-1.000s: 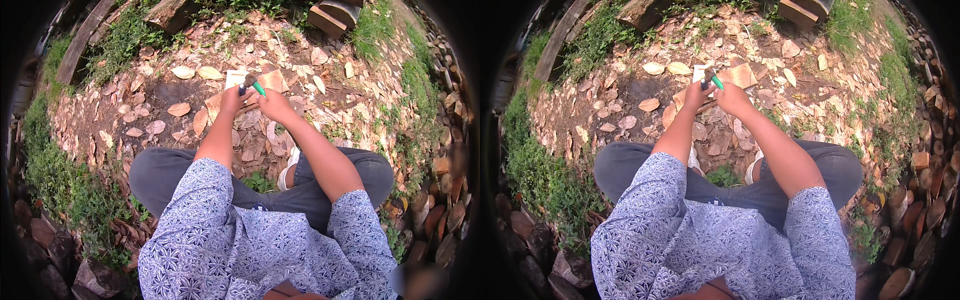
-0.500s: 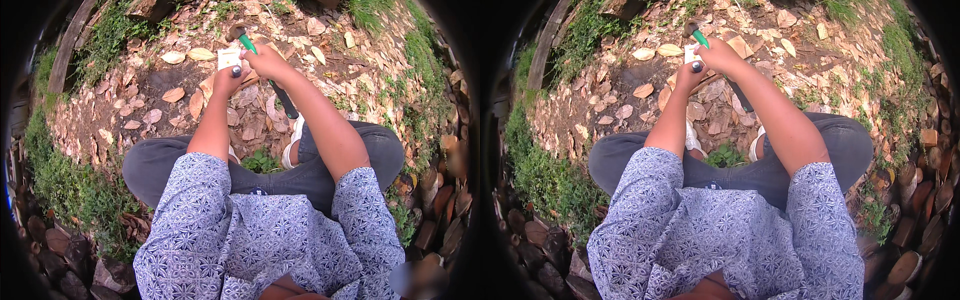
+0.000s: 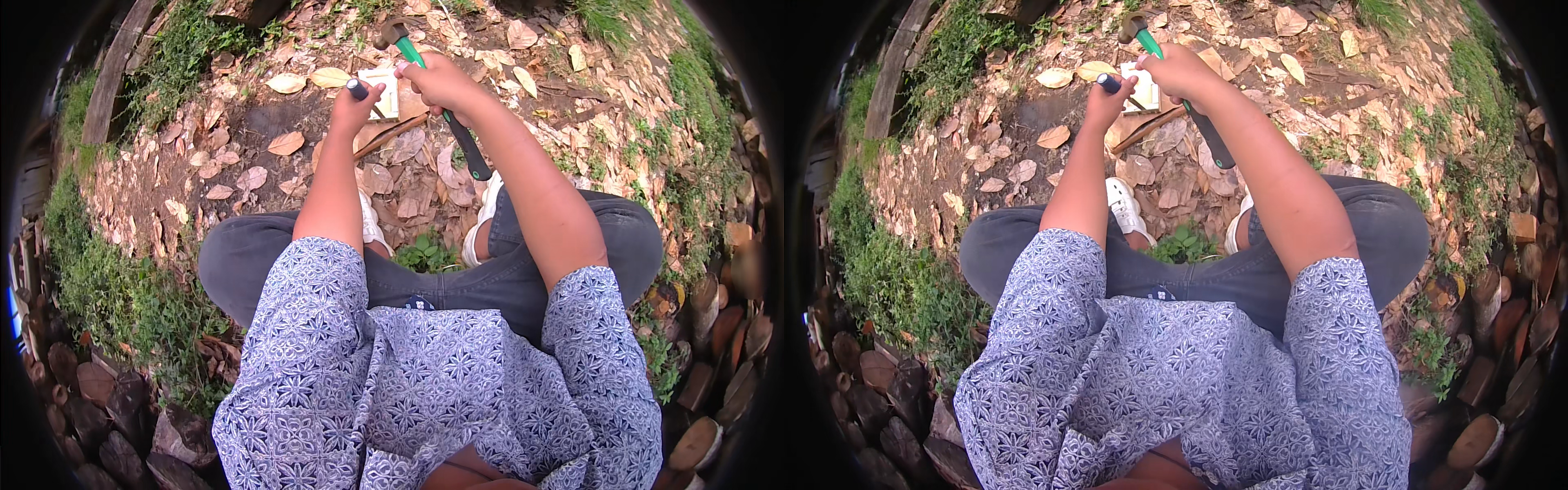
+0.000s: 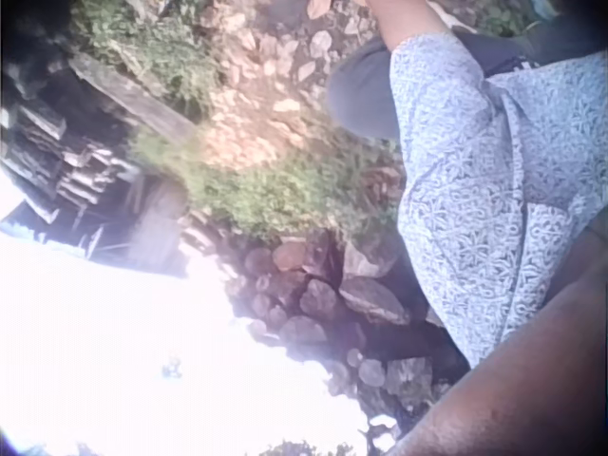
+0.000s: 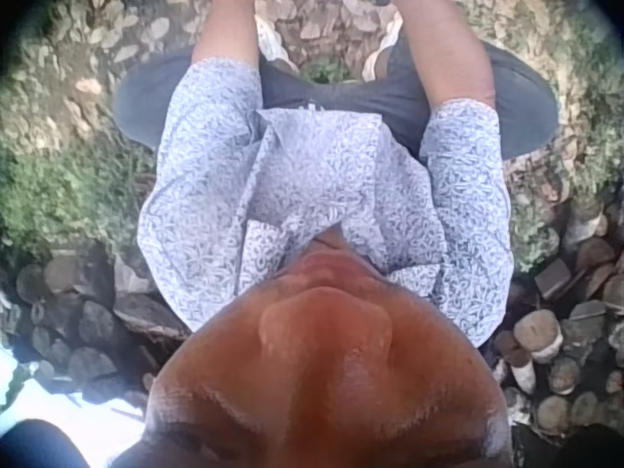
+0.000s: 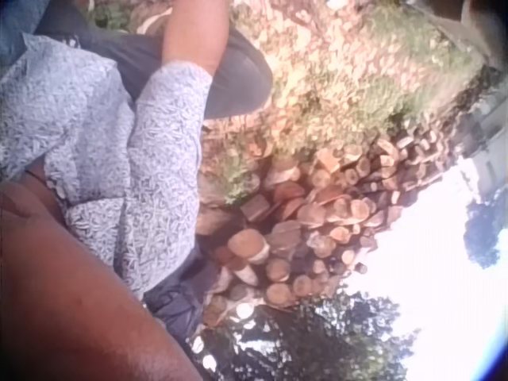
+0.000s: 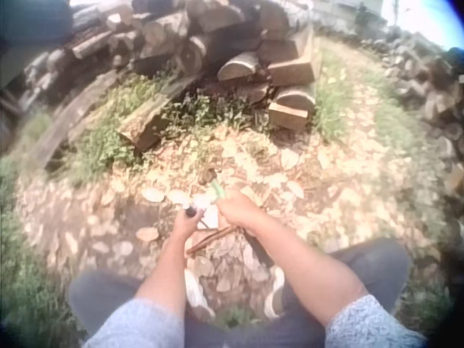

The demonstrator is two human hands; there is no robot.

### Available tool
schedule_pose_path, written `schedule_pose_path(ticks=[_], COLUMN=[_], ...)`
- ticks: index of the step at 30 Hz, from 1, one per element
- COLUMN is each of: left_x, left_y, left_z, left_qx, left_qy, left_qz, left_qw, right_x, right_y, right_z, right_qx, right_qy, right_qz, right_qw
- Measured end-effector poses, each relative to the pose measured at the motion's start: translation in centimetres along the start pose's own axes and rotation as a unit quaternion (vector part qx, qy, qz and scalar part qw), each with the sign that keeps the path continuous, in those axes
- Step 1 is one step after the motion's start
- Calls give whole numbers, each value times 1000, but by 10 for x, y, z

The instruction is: The person sits on the ground and uses a hammer to drive nails into a small wooden block. They repeatedly position the nail and strike it with the hammer, occasionally adjusting the wood or the nail.

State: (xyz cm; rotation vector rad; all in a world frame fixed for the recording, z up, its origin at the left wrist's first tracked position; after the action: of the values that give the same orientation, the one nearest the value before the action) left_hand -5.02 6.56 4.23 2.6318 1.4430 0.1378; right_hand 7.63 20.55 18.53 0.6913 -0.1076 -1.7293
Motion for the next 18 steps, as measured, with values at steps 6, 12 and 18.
schedule_pose_path(ticks=[6,12,18], left_x=[2,11,14], left_y=[1,1,7], left_z=[2,3,7], left_qx=[11,16,28], left_qy=[-60,-75,-91], left_qz=[23,59,67], left_qw=[998,995,993], right_x=[5,6,9], right_y=[-1,2,-1], right_z=[6,7,4], right_qx=[4,10,8], right_qy=[15,12,16], right_qz=[10,16,23], right_qw=[1000,1000,1000])
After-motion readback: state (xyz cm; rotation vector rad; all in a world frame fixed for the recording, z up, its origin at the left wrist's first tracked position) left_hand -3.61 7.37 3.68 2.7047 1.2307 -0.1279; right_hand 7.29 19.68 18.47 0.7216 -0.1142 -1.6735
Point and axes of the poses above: each hand's wrist, its own y-axis away from the middle knuckle, its own x-axis out of the palm, z = x × y, the point moved 4 cm from there along -y, towards the middle knuckle, and after that the axes turned 15 degrees about y, right-handed, at the moved point
